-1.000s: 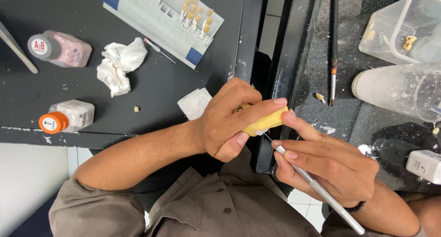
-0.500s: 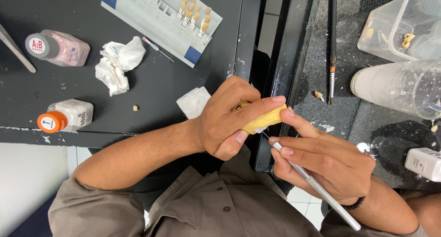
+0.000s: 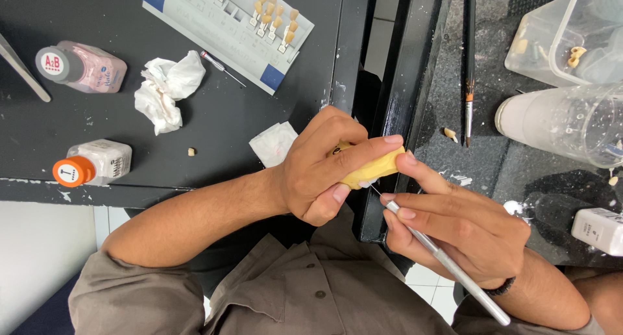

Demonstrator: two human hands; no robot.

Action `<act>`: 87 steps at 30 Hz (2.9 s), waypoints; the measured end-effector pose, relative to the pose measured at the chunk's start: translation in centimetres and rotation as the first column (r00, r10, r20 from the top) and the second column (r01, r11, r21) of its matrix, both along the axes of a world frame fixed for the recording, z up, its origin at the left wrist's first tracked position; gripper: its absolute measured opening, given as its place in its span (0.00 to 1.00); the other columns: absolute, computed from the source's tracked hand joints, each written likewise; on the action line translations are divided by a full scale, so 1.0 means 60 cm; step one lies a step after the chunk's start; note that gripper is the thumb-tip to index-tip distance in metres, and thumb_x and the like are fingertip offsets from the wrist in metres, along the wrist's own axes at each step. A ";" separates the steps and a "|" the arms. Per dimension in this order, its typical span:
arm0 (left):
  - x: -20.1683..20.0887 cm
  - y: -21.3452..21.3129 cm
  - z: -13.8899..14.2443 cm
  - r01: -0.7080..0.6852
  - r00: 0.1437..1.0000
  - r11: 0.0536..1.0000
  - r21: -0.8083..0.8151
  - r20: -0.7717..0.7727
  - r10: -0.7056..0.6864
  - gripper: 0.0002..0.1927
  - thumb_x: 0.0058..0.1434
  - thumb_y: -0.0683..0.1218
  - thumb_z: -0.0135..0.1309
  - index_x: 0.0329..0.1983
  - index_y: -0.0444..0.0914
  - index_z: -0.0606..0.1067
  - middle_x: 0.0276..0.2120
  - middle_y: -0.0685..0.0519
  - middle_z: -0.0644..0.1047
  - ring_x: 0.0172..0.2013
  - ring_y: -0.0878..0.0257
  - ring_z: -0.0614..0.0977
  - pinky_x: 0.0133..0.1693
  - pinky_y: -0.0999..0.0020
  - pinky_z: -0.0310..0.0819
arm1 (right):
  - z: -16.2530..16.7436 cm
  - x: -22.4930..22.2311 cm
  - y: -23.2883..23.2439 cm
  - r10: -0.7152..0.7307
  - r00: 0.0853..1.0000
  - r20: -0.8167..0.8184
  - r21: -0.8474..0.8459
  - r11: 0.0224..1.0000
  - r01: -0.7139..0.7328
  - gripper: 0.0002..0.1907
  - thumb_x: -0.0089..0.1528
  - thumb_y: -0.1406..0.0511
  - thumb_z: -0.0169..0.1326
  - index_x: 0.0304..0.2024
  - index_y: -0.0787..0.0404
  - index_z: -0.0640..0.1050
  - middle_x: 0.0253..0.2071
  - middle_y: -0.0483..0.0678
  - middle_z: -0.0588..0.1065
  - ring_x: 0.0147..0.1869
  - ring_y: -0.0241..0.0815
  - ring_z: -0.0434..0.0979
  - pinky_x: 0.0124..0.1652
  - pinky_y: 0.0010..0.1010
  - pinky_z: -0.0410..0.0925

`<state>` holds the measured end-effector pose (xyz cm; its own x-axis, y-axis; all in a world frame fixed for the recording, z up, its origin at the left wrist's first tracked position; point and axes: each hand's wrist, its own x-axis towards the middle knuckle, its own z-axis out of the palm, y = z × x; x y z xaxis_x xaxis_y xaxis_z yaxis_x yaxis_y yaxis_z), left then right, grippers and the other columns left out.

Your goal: The person holds a yellow plaster dental model with a white prosthetic crown in one hand and uses a fine pointed carving instrument to trim and shape the crown, rotating the model to work on different surfaces. They occasionally reposition the model and continue carving edges and contours throughout the clip.

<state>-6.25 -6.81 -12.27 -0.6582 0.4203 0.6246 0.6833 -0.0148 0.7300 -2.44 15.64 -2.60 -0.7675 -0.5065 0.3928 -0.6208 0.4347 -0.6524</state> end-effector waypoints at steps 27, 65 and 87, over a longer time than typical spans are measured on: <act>0.002 0.000 -0.003 -0.008 1.000 1.000 -0.006 -0.009 0.008 0.30 0.68 0.51 0.38 0.70 0.33 0.69 0.46 0.48 0.72 0.41 0.57 0.72 0.44 0.59 0.68 | 0.003 -0.002 -0.004 0.002 1.000 -0.014 0.025 1.000 -0.002 0.13 0.57 0.73 0.67 0.39 0.66 0.75 0.35 0.55 0.81 0.54 0.59 0.82 0.45 0.34 0.79; 0.002 -0.004 0.014 -0.006 1.000 1.000 0.003 -0.006 0.006 0.30 0.67 0.51 0.38 0.68 0.31 0.70 0.47 0.46 0.73 0.42 0.55 0.74 0.46 0.58 0.70 | 0.006 0.006 -0.001 -0.003 1.000 -0.026 -0.045 0.999 0.002 0.14 0.57 0.74 0.67 0.41 0.67 0.75 0.37 0.56 0.81 0.56 0.60 0.83 0.48 0.35 0.79; 0.003 0.002 0.038 0.015 0.929 0.998 0.056 0.368 -0.034 0.36 0.66 0.49 0.38 0.75 0.27 0.60 0.43 0.44 0.74 0.38 0.56 0.76 0.44 0.65 0.73 | -0.020 0.013 0.024 -0.166 0.889 0.427 -0.485 0.788 0.380 0.08 0.67 0.76 0.59 0.43 0.65 0.72 0.40 0.57 0.81 0.54 0.50 0.85 0.58 0.46 0.78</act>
<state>-6.09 -6.72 -10.02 -0.8360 0.4134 0.3607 0.3648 -0.0721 0.9283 -1.65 17.08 -3.81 -0.9752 -0.0385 0.2177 -0.2197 0.0589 -0.9738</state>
